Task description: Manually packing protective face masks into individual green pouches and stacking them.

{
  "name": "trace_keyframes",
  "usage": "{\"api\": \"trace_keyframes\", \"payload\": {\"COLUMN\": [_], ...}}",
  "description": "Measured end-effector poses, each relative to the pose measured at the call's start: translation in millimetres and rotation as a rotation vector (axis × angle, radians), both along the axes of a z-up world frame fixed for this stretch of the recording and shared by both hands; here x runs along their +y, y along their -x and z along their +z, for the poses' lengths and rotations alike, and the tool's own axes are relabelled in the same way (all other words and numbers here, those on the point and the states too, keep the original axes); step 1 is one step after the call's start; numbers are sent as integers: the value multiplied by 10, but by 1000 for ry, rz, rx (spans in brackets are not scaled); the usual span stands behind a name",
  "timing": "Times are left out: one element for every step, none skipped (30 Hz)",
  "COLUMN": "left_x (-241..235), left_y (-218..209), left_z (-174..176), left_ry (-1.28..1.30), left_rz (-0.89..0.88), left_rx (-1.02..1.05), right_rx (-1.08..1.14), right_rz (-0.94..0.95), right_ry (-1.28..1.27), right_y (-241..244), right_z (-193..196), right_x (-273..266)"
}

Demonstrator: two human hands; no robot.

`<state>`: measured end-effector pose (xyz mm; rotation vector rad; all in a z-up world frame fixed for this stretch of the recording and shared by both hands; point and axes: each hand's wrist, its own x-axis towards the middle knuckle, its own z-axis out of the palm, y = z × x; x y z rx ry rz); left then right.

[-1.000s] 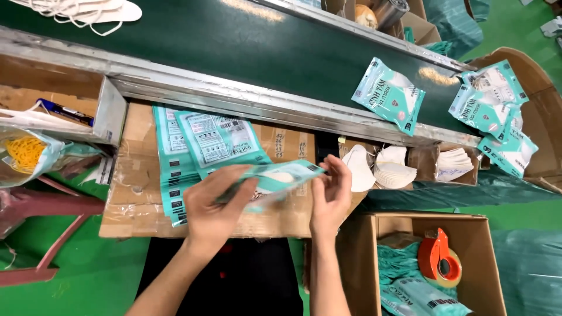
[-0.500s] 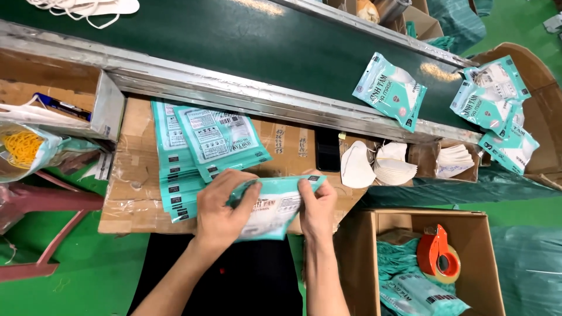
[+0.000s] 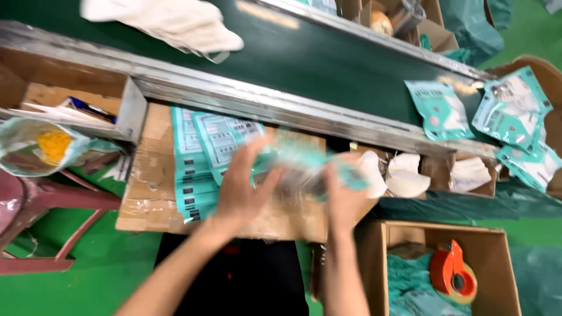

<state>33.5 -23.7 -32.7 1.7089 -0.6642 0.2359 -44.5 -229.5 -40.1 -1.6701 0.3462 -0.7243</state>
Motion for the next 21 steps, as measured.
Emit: {"api": "trace_keyframes", "payload": {"left_x": [-17, -56, -65, -94, -125, -174, -222, -274, -395, -505, -624, -669, -725, -778, -844, -897, -956, -946, -929, -911, -878], "left_y": [-209, -423, -702, -995, -1293, -1537, -1787, -2022, -2331, -2627, -2929, -2987, -3049, -3078, -2872, -2622, -2381, -1988, -1603, -1164, -814], "left_z": [48, 106, 110, 131, 163, 207, 256, 292, 44, -215, -470, -514, -564, -654, -495, -376, -261, -196, -128, -75, -35], "left_ry": [-31, -58, -53, -203, -353, -337, -456, -576, -560, -715, -869, -866, -869, -881, -886, -818, -747, -761, -572, -358, -359], "left_rz": [66, 127, 130, 262, 397, 399, 443, 488, 493, 448, 400, 407, 387, 355, 348, 175, 6, -16, -232, -445, -469], "left_rx": [-85, -173, -186, -267, -346, -363, -380, -391, -402, -380, -354, -358, -387, -416, -419, -320, -217, -206, -442, -650, -619], "right_rx": [-109, -221, -235, -231, -218, -236, -242, -242, -256, -231, -204, -212, -119, -17, -14, -17, -19, 2, -28, -44, -9], "right_rz": [-172, -352, -353, -339, -323, -334, -261, -183, -190, -101, -12, -12, 43, 92, 87, 5, -77, -88, -53, -15, -23], "right_ry": [224, 448, 449, 703, 957, 967, 910, 856, 868, 856, 843, 846, 830, 802, 796, 604, 411, 397, 416, 436, 422], "right_y": [-98, -187, -252, -311, -366, -386, -417, -442, -431, -417, -406, -360, -319, -239, -249, -211, -172, -154, -147, -88, 42], "right_z": [98, 209, 504, 810, 1118, 1023, 923, 814, 646, 467, 280, 220, 154, 59, -69, -216, -376, -192, -19, 148, 136], "right_x": [-186, -391, -339, -298, -252, -234, -218, -209, -91, 26, 135, 164, 183, 228, 39, -124, -288, -301, -321, -353, -388]}}
